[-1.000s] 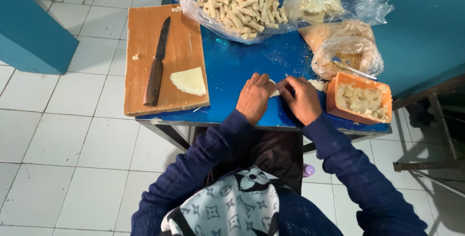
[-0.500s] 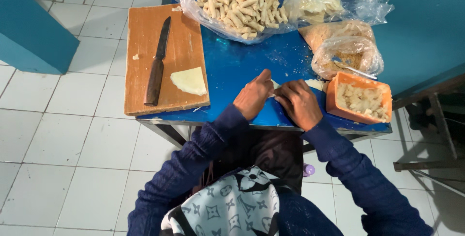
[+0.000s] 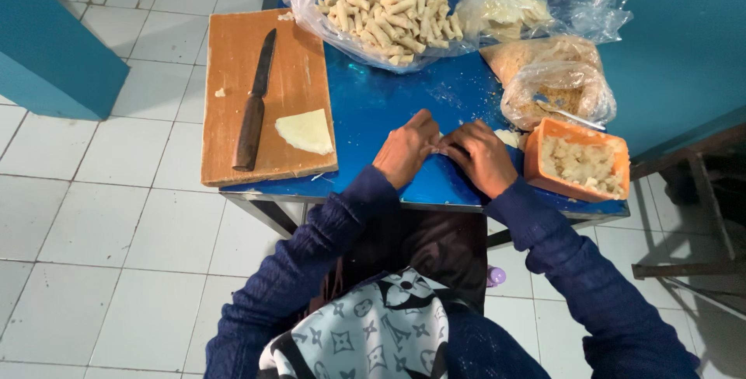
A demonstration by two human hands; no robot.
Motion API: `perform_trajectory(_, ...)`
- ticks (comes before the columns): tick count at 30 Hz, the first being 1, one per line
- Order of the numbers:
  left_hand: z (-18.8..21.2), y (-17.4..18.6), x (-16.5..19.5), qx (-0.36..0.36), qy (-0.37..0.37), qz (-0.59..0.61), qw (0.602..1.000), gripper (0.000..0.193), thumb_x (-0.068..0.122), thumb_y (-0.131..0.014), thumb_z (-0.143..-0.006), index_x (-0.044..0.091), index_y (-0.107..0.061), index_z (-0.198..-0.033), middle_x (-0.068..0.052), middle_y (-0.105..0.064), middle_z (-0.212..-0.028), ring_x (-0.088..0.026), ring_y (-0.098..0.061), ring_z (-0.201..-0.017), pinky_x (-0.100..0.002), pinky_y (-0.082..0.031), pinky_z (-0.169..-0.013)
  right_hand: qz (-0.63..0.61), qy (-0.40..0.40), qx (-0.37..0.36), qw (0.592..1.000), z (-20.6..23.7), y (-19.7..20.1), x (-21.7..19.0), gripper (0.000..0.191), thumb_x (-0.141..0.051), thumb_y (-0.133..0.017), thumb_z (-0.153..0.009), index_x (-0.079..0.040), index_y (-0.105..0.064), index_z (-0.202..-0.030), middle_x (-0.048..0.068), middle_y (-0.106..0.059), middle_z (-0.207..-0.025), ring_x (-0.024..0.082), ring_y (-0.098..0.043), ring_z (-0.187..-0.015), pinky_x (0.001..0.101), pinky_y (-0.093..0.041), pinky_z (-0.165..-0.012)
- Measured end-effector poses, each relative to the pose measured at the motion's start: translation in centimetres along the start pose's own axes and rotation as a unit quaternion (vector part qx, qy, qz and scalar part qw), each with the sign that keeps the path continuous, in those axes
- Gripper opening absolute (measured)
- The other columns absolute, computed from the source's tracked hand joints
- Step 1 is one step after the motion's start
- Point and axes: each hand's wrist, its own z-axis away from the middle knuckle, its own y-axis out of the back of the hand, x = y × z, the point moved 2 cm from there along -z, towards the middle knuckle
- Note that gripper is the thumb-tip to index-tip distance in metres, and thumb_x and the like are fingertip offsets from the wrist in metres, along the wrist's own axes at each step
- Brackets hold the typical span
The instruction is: The person sits at a table and assembles filled snack wrappers. They spoon filling from an orange container onto thin square wrappers, fold the wrappers over the filling by hand, and stack the folded pieces on the table, occasionally reaching into a plastic bag of ingredients.
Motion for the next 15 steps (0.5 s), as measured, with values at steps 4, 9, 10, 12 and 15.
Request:
perform_trajectory(4,-0.2,0.0,0.1,0.039,-0.064,-0.016,0.997,0.01,-0.005,-0.067,-0.085,-0.002,-0.06,-0.091,-0.018,-0.054,-0.108,-0.042,-0.062,-0.101,-0.048,-0.05,-0.08,0.019,-0.008,0.004,1.0,-0.3,-0.1,0.2,0.011,-0.009,-0.077,-0.085,-0.008,-0.077,-0.096,0.01,-0.067,-0.089,0.032,-0.062,-0.091,0.0422,-0.052,-0.08)
perform_trajectory(9,-0.4,-0.2,-0.2,0.058,-0.073,-0.012,0.996,0.009,-0.004,-0.065,-0.085,-0.004,-0.059,-0.092,-0.02,-0.051,-0.114,-0.044,-0.06,-0.102,-0.048,-0.051,-0.081,0.0,-0.013,0.008,1.0,0.1,0.2,-0.2,0.018,-0.011,-0.08,-0.085,-0.003,-0.073,-0.1,0.01,-0.07,-0.096,0.031,-0.062,-0.09,0.0417,-0.051,-0.078)
perform_trajectory(10,-0.4,-0.1,-0.1,0.047,-0.07,-0.018,0.996,0.009,-0.004,-0.066,-0.086,-0.003,-0.06,-0.093,-0.019,-0.052,-0.113,-0.043,-0.061,-0.101,-0.048,-0.051,-0.081,0.019,-0.005,0.006,1.0,0.1,0.2,-0.3,0.019,-0.011,-0.08,-0.084,-0.003,-0.072,-0.099,0.01,-0.07,-0.094,0.031,-0.062,-0.089,0.0422,-0.051,-0.078)
perform_trajectory(12,-0.2,0.2,0.1,0.026,-0.065,-0.031,0.997,0.007,-0.003,-0.066,-0.088,-0.001,-0.061,-0.094,-0.018,-0.052,-0.112,-0.042,-0.062,-0.099,-0.048,-0.051,-0.081,0.027,-0.008,0.003,1.0,0.0,0.2,-0.4,0.016,-0.009,-0.08,-0.085,-0.005,-0.073,-0.098,0.009,-0.07,-0.095,0.03,-0.062,-0.091,0.0418,-0.051,-0.08)
perform_trajectory(15,0.6,0.5,0.7,0.006,-0.058,-0.013,0.998,0.027,0.001,-0.07,-0.08,-0.003,-0.06,-0.105,-0.019,-0.052,-0.11,-0.044,-0.058,-0.099,-0.05,-0.049,-0.078,0.064,0.012,0.019,0.998,-0.1,-0.1,-0.6,0.012,-0.007,-0.078,-0.085,-0.008,-0.074,-0.096,0.008,-0.067,-0.097,0.03,-0.06,-0.094,0.0422,-0.05,-0.083)
